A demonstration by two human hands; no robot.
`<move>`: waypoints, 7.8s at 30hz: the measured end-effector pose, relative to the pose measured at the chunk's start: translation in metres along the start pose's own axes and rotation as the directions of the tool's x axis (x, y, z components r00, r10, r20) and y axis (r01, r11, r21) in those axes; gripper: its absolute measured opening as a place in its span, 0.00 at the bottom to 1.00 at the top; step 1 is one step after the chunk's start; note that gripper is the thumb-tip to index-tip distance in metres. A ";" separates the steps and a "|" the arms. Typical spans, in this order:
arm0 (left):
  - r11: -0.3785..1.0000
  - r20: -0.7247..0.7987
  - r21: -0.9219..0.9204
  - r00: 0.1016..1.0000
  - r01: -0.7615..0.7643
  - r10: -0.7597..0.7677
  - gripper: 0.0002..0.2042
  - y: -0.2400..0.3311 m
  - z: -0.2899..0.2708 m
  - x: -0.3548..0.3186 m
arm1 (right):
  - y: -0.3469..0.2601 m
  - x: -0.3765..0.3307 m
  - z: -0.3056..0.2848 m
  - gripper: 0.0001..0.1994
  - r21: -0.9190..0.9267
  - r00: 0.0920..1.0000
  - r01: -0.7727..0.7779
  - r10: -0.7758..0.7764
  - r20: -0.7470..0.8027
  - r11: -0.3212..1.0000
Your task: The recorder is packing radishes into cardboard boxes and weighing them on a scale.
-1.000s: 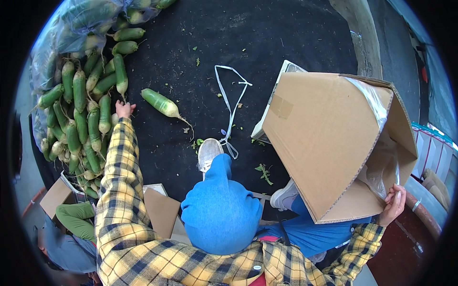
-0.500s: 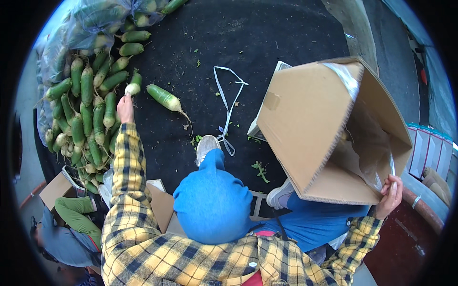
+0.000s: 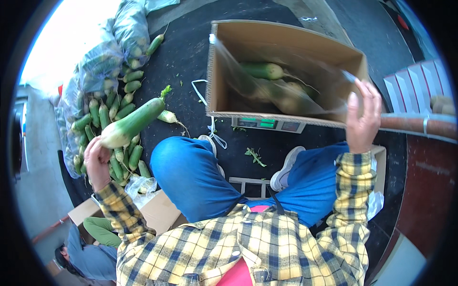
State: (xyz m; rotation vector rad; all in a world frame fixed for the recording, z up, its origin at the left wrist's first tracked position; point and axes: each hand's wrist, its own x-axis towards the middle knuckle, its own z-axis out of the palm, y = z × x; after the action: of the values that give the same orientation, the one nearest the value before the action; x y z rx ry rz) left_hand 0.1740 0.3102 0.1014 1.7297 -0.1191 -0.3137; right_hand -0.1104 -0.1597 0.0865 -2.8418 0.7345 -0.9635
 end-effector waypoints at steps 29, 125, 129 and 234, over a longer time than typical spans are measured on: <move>0.969 0.664 -0.244 0.736 0.043 0.135 0.14 0.056 0.144 -0.105 | -0.065 -0.149 -0.016 0.03 0.953 0.928 -0.211 -0.262 0.265 0.218; 0.561 0.811 0.385 0.559 -0.733 0.174 0.25 0.136 0.278 0.021 | 0.051 -0.002 0.006 0.16 0.556 0.935 -0.325 0.347 0.068 0.765; 0.277 0.926 0.351 0.375 -0.894 0.036 0.27 0.093 0.366 0.043 | 0.035 0.004 0.016 0.17 0.583 0.944 -0.300 0.321 0.070 0.755; 0.372 0.177 -0.742 0.699 0.557 -0.693 0.19 -0.374 -0.139 0.116 | 0.018 0.028 0.008 0.12 0.018 0.876 -0.300 0.268 0.401 0.954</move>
State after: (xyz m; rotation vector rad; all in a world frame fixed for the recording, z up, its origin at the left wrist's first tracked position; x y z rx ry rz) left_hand 0.2878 0.4817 -0.2594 0.8463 0.7613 -0.6754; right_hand -0.0942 -0.1888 0.0924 -2.6257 0.9940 -0.3511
